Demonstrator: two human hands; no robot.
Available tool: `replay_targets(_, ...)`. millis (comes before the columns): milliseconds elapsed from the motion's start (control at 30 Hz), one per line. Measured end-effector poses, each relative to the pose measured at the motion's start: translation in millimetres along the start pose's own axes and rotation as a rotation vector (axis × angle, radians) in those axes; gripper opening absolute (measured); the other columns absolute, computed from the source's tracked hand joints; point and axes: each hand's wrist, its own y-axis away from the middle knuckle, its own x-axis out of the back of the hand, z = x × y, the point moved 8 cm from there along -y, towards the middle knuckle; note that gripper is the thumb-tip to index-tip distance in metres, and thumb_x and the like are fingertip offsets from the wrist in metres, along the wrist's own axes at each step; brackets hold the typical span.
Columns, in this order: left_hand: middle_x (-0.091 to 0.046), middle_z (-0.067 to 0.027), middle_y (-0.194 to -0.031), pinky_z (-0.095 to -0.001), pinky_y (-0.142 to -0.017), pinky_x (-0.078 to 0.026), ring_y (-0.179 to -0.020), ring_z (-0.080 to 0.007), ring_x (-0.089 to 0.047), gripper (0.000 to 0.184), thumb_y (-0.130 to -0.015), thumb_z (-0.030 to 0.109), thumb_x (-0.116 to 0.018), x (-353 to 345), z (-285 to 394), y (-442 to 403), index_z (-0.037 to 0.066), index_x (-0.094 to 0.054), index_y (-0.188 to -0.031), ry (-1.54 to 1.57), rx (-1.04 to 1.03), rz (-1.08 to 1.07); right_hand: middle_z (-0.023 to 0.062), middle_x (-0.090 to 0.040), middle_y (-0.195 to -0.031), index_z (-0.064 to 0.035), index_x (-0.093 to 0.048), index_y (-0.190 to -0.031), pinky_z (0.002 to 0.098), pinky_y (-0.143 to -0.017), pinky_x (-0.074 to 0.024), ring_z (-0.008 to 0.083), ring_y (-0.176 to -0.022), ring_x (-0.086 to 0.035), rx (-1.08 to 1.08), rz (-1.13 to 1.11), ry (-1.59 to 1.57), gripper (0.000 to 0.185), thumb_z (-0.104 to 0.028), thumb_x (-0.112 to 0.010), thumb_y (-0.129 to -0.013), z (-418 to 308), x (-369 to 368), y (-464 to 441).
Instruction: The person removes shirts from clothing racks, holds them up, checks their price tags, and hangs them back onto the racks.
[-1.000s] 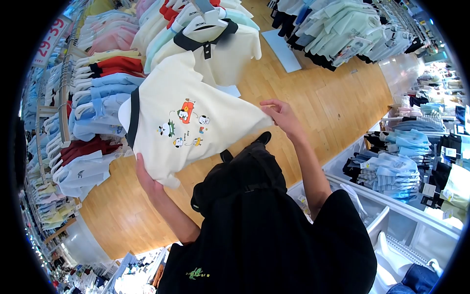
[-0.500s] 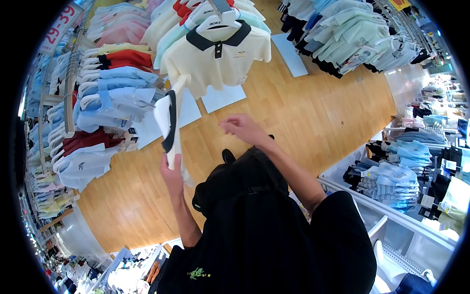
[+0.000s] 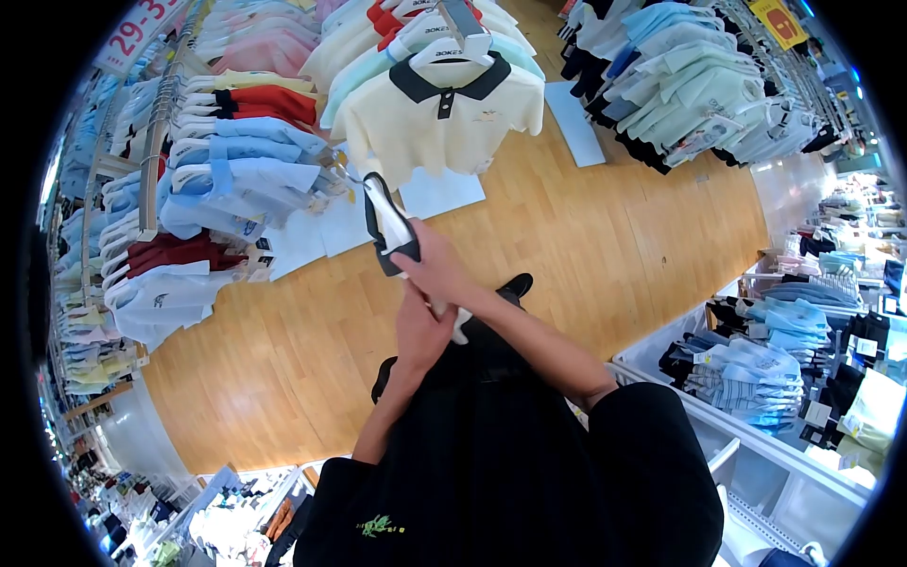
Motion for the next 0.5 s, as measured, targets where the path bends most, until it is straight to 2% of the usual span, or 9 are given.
replay_targets(67, -0.058, -0.0151, -0.095, -0.0411, -0.069, -0.047, -0.075, -0.0337, -0.057, 0.045, -0.083, 0.024, -0.068, -12, 9, -1, 0.002, -0.049, -0.118, 0.09, -0.124, -0.25, 0.0171, -0.063, -0.089, -0.0046, -0.052, -0.121, 0.0345, -0.074, -0.048, 0.0239, -0.081, -0.061, -0.172, -0.072, 0.023, 0.04, -0.018, -0.067, -0.086, 2, 19, 0)
replay_targets(100, -0.054, -0.0111, -0.091, -0.0388, -0.069, -0.047, -0.072, -0.0288, -0.053, 0.042, -0.083, 0.022, -0.069, -6, 8, -4, 0.002, -0.051, -0.115, 0.129, -0.128, -0.239, 0.0171, -0.063, -0.089, -0.0046, -0.052, -0.121, 0.0345, -0.074, -0.048, 0.0239, -0.081, -0.061, -0.168, -0.071, 0.025, 0.04, -0.018, -0.067, -0.086, 8, 31, -3)
replay_targets(133, -0.054, -0.0111, -0.091, -0.0388, -0.069, -0.047, -0.072, -0.0288, -0.053, 0.042, -0.083, 0.022, -0.069, -4, -3, -7, 0.002, -0.051, -0.115, 0.128, -0.13, -0.238, 0.0154, -0.063, -0.092, -0.0038, -0.053, -0.121, 0.0329, -0.076, -0.0475, 0.0219, -0.083, -0.061, -0.086, -0.096, 0.04, 0.038, -0.018, -0.065, -0.088, 11, 40, -5)
replay_targets(200, -0.056, -0.0132, -0.099, -0.0391, -0.076, -0.046, -0.083, -0.0287, -0.055, 0.038, -0.084, 0.019, -0.068, 24, -42, -21, 0.002, -0.052, -0.114, 0.122, -0.057, 0.05, 0.0137, -0.064, -0.095, -0.0031, -0.053, -0.122, 0.0313, -0.077, -0.047, 0.0199, -0.086, -0.06, -0.006, -0.12, 0.055, 0.036, -0.019, -0.063, -0.09, 13, 62, -7)
replay_targets(267, -0.055, -0.0156, -0.113, -0.0386, -0.085, -0.045, -0.099, -0.0286, -0.054, 0.041, -0.085, 0.018, -0.067, 59, -50, -36, 0.002, -0.052, -0.119, 0.027, -0.123, 0.268, 0.0086, -0.063, -0.107, -0.0014, -0.051, -0.13, 0.0272, -0.085, -0.0446, 0.0151, -0.094, -0.056, -0.154, -0.325, -0.199, 0.044, -0.021, -0.062, -0.092, 18, 69, 0)
replay_targets(333, -0.05, -0.0166, -0.128, -0.0388, -0.091, -0.042, -0.112, -0.03, -0.05, 0.046, -0.086, 0.017, -0.066, 88, -40, -50, 0.002, -0.049, -0.126, -0.117, -0.27, 0.431, 0.0071, -0.061, -0.114, -0.0009, -0.049, -0.134, 0.0262, -0.089, -0.043, 0.0138, -0.1, -0.055, -0.204, -0.409, -0.262, 0.049, -0.021, -0.063, -0.092, 13, 81, 8)
replay_targets(400, -0.054, -0.0161, -0.122, -0.0366, -0.089, -0.043, -0.107, -0.028, -0.053, 0.041, -0.087, 0.017, -0.065, 105, -28, -66, 0.002, -0.052, -0.123, -0.142, -0.341, 0.439, 0.0057, -0.059, -0.12, -0.0004, -0.046, -0.138, 0.0252, -0.094, -0.0413, 0.0126, -0.105, -0.054, -0.251, -0.494, -0.325, 0.053, -0.022, -0.063, -0.092, 11, 87, 17)
replay_targets(467, -0.059, -0.0156, -0.117, -0.0344, -0.086, -0.044, -0.103, -0.0261, -0.057, 0.036, -0.088, 0.017, -0.065, 119, -22, -68, 0.001, -0.056, -0.119, -0.174, -0.408, 0.446, 0.0071, -0.058, -0.126, -0.0013, -0.044, -0.14, 0.026, -0.097, -0.0407, 0.0126, -0.11, -0.054, -0.475, -0.456, -0.346, 0.058, -0.022, -0.065, -0.09, 27, 93, 31)
replay_targets(500, -0.062, -0.014, -0.102, -0.0322, -0.079, -0.045, -0.091, -0.0223, -0.058, 0.027, -0.089, 0.018, -0.063, 111, -37, -78, -0.001, -0.059, -0.109, 0.022, -0.246, 0.216, 0.0069, -0.058, -0.126, -0.0017, -0.045, -0.14, 0.027, -0.098, -0.0408, 0.0132, -0.112, -0.054, -0.476, -0.467, -0.371, 0.058, -0.022, -0.066, -0.09, 25, 93, 33)
